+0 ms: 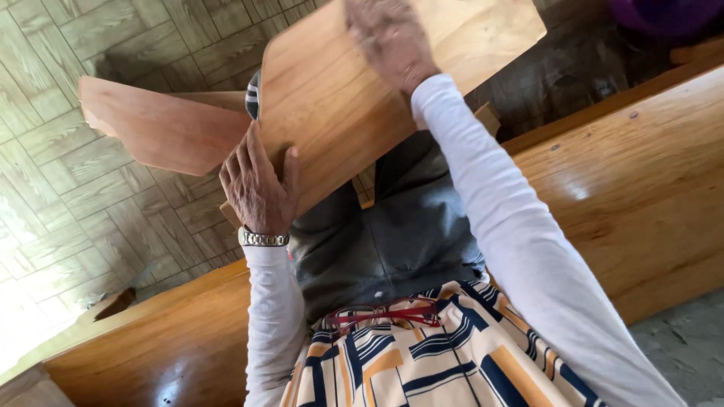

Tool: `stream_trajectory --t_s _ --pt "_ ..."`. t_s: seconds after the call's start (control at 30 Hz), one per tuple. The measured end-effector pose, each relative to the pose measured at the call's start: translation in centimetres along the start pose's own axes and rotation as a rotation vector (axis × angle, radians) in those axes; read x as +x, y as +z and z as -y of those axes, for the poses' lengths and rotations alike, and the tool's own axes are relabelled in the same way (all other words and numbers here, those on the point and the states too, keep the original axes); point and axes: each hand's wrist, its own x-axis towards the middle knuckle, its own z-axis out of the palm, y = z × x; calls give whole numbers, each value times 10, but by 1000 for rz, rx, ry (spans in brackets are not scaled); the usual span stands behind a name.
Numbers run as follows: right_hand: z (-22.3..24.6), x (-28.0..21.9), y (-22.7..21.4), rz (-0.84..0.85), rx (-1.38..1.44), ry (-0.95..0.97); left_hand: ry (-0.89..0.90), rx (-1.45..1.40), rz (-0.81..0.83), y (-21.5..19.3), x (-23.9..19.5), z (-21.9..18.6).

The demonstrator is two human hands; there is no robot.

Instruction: The person sits on the floor and sands a wooden board using a sanding block. They hold the board with one hand and rub the sanding block across the surface and edges with the other hand.

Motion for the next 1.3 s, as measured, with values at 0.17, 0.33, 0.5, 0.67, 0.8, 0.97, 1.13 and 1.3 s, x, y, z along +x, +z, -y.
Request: stream_trajectory --t_s 0.17,0.33,0.5,0.67,0.8,0.97,1.13,1.3 --pt "66 8 -46 322 -118 319 -14 -19 -12 -1 -4 2" --pt "107 -34 -57 273 -16 239 -25 -10 6 -1 -3 5" --pt "57 0 -38 290 -593 179 -14 -5 -17 0 -3 0" --pt "21 -13 -4 107 -207 369 -46 -17 -10 -2 -5 -1" --pt "111 1 -81 382 -721 17 -37 -9 2 -3 -7 6" --pt "113 2 -129 416 -1369 -355 -32 -32 20 -3 -6 8" --pt "-58 -98 -57 178 14 462 -16 -22 -9 -5 -3 4" --pt "64 -38 -78 447 -1373 -115 -5 -5 0 -7 -4 5"
